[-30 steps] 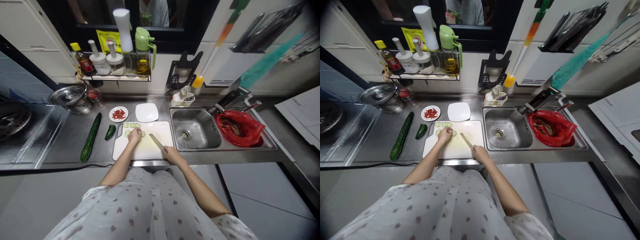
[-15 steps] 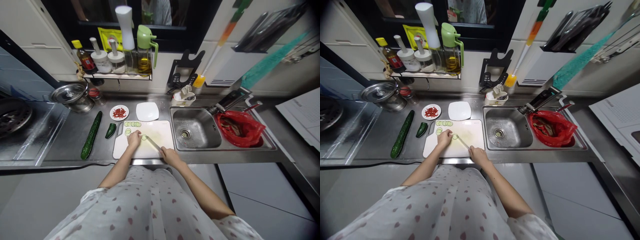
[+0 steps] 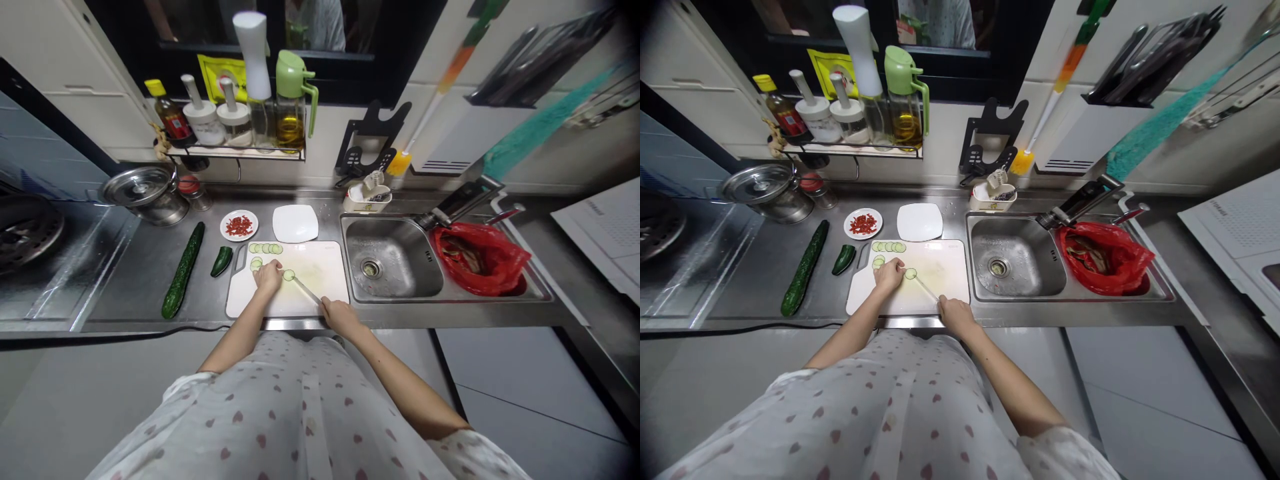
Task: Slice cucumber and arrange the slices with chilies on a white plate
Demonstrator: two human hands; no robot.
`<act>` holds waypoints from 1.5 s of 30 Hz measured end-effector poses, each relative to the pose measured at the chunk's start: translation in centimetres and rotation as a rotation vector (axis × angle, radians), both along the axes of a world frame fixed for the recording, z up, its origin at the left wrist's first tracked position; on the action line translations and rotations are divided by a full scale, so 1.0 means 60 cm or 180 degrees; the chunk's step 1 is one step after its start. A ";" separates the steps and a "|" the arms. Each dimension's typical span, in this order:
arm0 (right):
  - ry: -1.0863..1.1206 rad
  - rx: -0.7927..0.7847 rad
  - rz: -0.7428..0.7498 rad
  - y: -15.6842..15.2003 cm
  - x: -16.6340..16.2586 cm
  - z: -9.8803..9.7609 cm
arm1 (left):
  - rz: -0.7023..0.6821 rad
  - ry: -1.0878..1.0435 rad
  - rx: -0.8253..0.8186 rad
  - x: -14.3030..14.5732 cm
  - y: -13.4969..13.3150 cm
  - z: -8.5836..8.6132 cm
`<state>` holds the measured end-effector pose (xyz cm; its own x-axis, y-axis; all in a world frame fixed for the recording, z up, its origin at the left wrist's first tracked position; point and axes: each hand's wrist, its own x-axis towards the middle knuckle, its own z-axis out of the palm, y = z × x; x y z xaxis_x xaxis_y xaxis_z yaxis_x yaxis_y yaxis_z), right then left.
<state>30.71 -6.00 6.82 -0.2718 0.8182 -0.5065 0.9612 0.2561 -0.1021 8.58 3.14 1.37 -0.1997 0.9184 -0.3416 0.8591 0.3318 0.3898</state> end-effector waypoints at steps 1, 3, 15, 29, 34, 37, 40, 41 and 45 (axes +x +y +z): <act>-0.0007 -0.0022 0.0010 0.001 0.000 0.001 | 0.0005 0.0010 -0.0012 0.000 0.001 0.000; -0.0023 -0.0075 0.0037 0.003 -0.001 0.002 | 0.0010 0.0049 -0.0026 0.001 0.003 -0.001; -0.0031 -0.0311 0.0006 0.015 -0.013 0.008 | 0.0006 0.0160 -0.0161 0.001 0.011 -0.002; 0.0005 -0.0395 0.0027 0.030 -0.028 0.021 | 0.0004 0.0144 -0.0198 0.001 0.015 -0.002; 0.0026 -0.0367 0.0085 0.041 -0.036 0.020 | 0.0022 0.0159 -0.0228 0.000 0.016 -0.001; 0.0011 -0.0341 0.0085 0.044 -0.038 0.017 | 0.0023 0.0151 -0.0217 0.000 0.016 0.000; 0.0015 -0.0331 0.0083 0.045 -0.039 0.016 | 0.0018 0.0137 -0.0227 0.000 0.017 0.002; 0.0020 -0.0329 0.0086 0.045 -0.040 0.016 | 0.0018 0.0135 -0.0234 0.000 0.017 0.002; 0.0027 -0.0325 0.0104 0.046 -0.040 0.018 | 0.0027 0.0139 -0.0245 0.000 0.017 0.002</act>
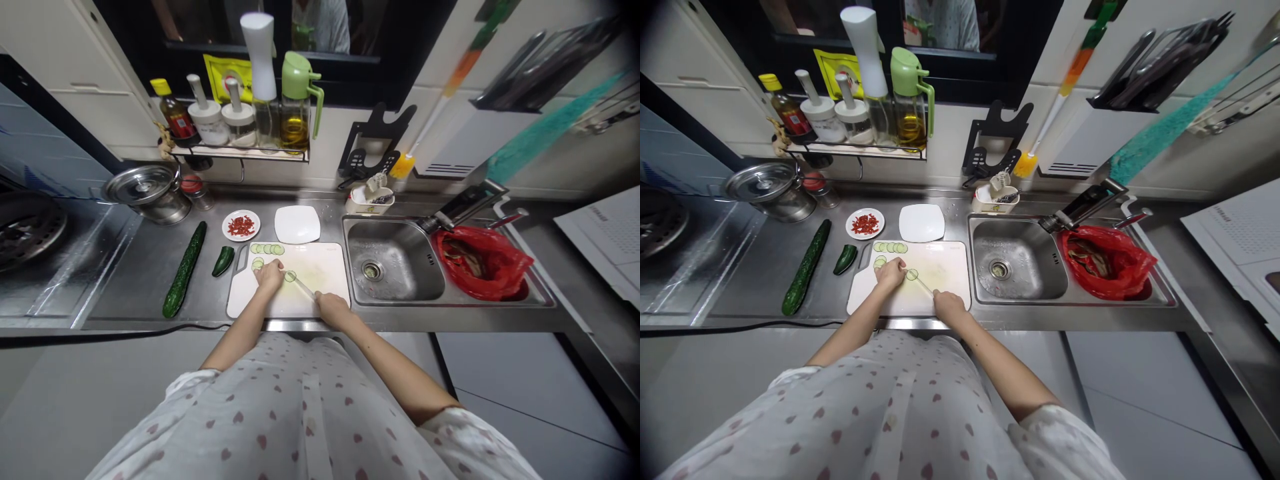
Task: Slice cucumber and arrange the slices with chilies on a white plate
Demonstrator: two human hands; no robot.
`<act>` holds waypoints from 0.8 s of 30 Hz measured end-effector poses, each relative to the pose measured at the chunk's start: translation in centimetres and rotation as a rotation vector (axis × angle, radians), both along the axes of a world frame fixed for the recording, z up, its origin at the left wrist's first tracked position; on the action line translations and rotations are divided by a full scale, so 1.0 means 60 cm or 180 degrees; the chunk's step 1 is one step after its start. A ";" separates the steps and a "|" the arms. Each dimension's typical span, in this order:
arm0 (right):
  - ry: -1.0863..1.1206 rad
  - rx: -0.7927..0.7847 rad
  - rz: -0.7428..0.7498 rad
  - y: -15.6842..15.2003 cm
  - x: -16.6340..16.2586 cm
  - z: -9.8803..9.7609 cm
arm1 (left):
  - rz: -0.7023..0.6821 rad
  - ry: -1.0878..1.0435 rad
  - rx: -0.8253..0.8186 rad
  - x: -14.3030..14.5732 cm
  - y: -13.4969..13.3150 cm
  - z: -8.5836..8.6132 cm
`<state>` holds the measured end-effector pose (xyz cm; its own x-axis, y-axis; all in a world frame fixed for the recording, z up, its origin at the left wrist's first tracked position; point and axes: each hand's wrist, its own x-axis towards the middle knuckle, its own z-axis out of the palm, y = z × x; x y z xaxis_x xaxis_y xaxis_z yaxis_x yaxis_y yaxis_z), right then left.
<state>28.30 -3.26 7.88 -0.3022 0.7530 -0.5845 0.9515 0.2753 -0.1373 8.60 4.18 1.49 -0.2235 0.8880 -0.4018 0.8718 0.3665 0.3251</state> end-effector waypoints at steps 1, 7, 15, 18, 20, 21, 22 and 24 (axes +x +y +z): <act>-0.0002 -0.0004 0.0004 0.000 0.000 0.000 | 0.0001 0.0000 0.0003 0.000 0.000 0.000; -0.0026 -0.0035 0.0002 0.002 -0.003 -0.001 | 0.0003 -0.0003 0.0011 0.001 0.000 -0.002; -0.0034 -0.0021 0.0039 0.005 -0.003 0.003 | -0.0019 0.0018 0.0045 0.000 0.001 -0.004; -0.0111 -0.0021 0.0119 0.012 -0.002 0.008 | -0.0013 0.0014 0.0047 0.000 0.001 -0.005; -0.0141 -0.0030 0.0141 0.018 -0.001 0.011 | -0.0012 0.0011 0.0049 0.000 0.001 -0.006; -0.0137 -0.0031 0.0157 0.020 -0.001 0.012 | -0.0012 0.0009 0.0049 0.000 0.001 -0.007; -0.0135 -0.0026 0.0176 0.023 0.000 0.012 | -0.0010 0.0007 0.0049 0.000 0.001 -0.007; -0.0137 0.0007 0.0230 0.027 0.000 0.014 | -0.0006 0.0001 0.0048 0.000 0.002 -0.007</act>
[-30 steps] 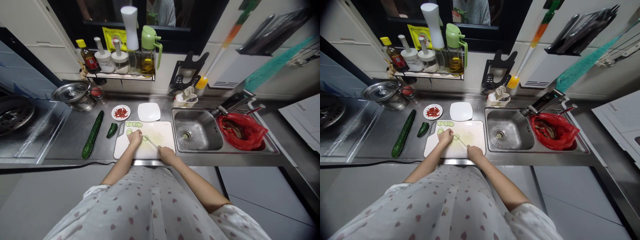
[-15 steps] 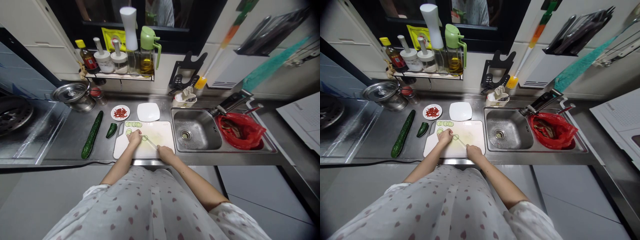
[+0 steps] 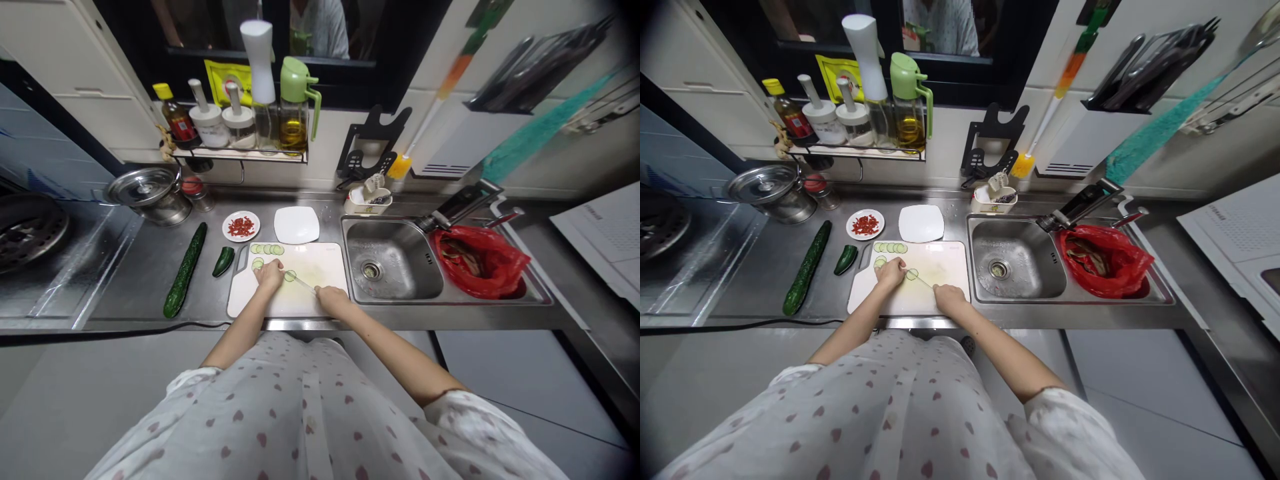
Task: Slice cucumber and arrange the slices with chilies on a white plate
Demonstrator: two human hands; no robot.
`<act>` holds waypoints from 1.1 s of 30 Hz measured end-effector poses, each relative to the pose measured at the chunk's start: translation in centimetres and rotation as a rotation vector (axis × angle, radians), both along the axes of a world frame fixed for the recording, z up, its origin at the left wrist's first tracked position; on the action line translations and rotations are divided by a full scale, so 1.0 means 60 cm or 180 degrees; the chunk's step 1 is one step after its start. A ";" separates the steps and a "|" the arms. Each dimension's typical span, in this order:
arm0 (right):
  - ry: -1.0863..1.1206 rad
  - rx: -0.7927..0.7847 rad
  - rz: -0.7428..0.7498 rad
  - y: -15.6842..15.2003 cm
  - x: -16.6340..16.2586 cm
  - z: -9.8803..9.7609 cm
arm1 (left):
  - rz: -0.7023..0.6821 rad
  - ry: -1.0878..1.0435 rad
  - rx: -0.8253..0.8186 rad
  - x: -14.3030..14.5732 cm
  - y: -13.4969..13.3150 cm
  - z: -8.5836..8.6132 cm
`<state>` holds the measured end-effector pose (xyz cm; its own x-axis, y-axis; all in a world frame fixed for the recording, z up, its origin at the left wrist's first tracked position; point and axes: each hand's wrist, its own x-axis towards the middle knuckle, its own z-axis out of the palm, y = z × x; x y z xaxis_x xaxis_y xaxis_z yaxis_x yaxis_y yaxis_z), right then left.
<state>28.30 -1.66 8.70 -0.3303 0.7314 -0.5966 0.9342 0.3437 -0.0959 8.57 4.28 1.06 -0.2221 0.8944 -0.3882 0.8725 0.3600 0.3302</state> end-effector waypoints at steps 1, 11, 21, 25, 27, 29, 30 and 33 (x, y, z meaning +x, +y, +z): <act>-0.0008 0.0018 0.0025 0.001 0.000 0.000 | 0.0002 -0.0005 0.0000 0.000 0.000 0.000; -0.0129 0.0100 0.0197 0.014 -0.002 0.011 | 0.0015 -0.0038 0.0009 -0.001 -0.001 0.000; 0.0139 0.0300 -0.0175 -0.008 0.023 -0.011 | 0.0015 -0.0029 0.0087 0.003 -0.009 0.005; 0.0251 0.0363 -0.0789 -0.028 0.045 -0.022 | -0.0111 0.0036 0.0328 0.013 -0.030 0.007; 0.0258 0.0393 -0.0993 -0.031 0.051 -0.028 | -0.0213 0.0067 0.0456 0.020 -0.039 0.008; 0.0261 0.0389 -0.1098 -0.031 0.051 -0.033 | -0.0267 0.0090 0.0498 0.027 -0.045 0.011; 0.0260 0.0377 -0.1128 -0.030 0.050 -0.035 | -0.0270 0.0093 0.0489 0.030 -0.045 0.012; 0.0269 0.0310 -0.1170 -0.027 0.046 -0.038 | -0.0201 0.0040 0.0459 0.034 -0.042 0.014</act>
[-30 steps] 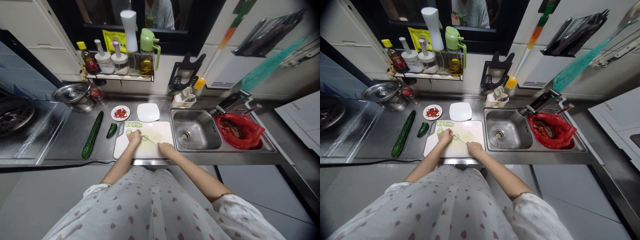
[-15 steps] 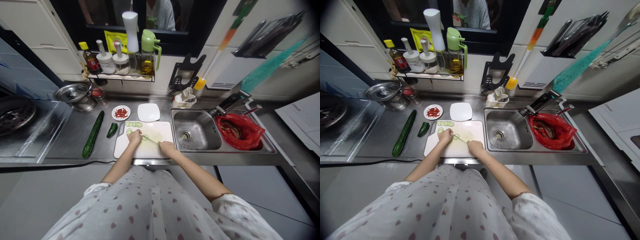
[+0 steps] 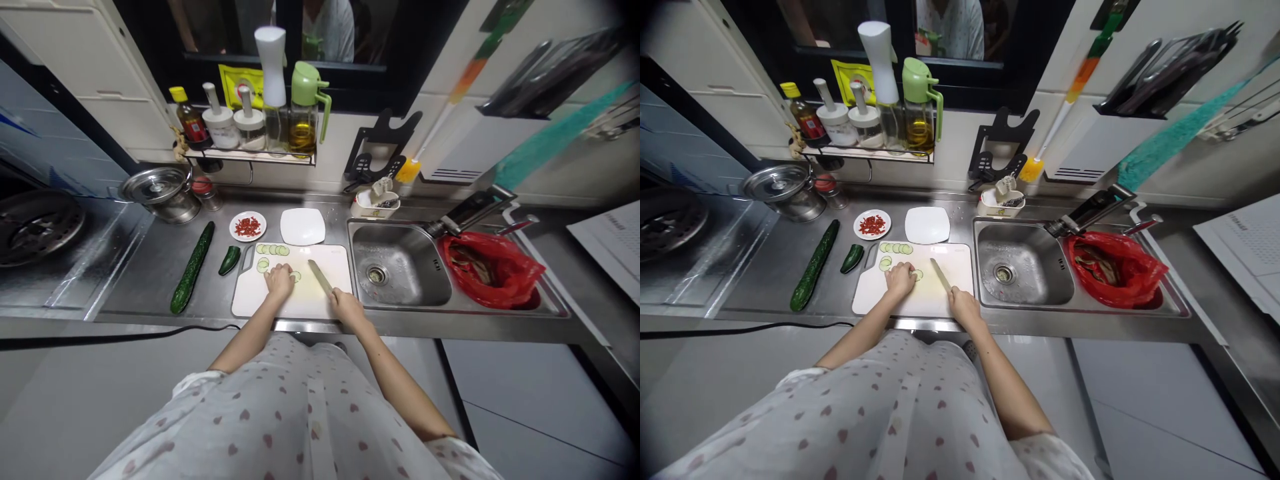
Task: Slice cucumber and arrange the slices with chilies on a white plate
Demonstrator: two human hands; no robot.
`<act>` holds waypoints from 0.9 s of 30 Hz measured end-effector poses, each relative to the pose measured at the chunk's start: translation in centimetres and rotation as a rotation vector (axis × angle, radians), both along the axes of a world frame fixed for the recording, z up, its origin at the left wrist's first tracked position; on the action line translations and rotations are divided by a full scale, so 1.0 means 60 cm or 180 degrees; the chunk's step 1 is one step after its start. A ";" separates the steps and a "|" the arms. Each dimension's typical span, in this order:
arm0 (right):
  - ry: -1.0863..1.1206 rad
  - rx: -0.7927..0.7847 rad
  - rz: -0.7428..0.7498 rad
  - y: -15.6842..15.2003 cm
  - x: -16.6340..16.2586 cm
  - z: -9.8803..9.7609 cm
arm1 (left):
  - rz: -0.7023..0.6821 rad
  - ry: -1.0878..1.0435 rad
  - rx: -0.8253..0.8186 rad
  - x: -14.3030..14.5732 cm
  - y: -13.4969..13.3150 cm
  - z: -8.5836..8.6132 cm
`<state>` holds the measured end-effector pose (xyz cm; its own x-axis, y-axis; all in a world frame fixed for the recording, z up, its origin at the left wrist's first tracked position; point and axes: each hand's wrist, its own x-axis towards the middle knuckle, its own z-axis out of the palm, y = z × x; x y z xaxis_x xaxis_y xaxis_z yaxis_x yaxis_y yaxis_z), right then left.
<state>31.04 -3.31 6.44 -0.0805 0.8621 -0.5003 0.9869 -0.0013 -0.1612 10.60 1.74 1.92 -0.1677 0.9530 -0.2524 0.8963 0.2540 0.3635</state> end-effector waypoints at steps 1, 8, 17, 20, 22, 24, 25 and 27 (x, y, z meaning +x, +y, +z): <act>0.0009 -0.0016 -0.0007 0.001 -0.001 0.000 | 0.0029 -0.0047 -0.0008 0.000 0.001 0.001; 0.0001 -0.0062 -0.0021 0.007 -0.003 -0.004 | 0.0459 -0.0549 -0.0072 -0.022 -0.004 0.004; -0.0008 -0.0026 0.0028 0.008 -0.004 -0.016 | 0.1247 -0.0583 0.0187 -0.117 -0.017 0.004; -0.0013 -0.0014 0.0027 0.009 -0.004 -0.016 | 0.1387 -0.0493 0.0189 -0.136 -0.012 0.002; -0.0013 0.0000 0.0022 0.009 -0.004 -0.016 | 0.1430 -0.0407 0.0161 -0.142 -0.009 0.000; -0.0012 0.0020 0.0021 0.008 -0.004 -0.016 | 0.1432 -0.0304 0.0121 -0.143 -0.007 -0.002; -0.0011 0.0032 0.0024 0.008 -0.004 -0.015 | 0.1421 -0.0254 0.0110 -0.143 -0.007 -0.003; -0.0014 0.0045 0.0037 0.009 -0.004 -0.015 | 0.1395 -0.0166 0.0126 -0.142 -0.008 -0.005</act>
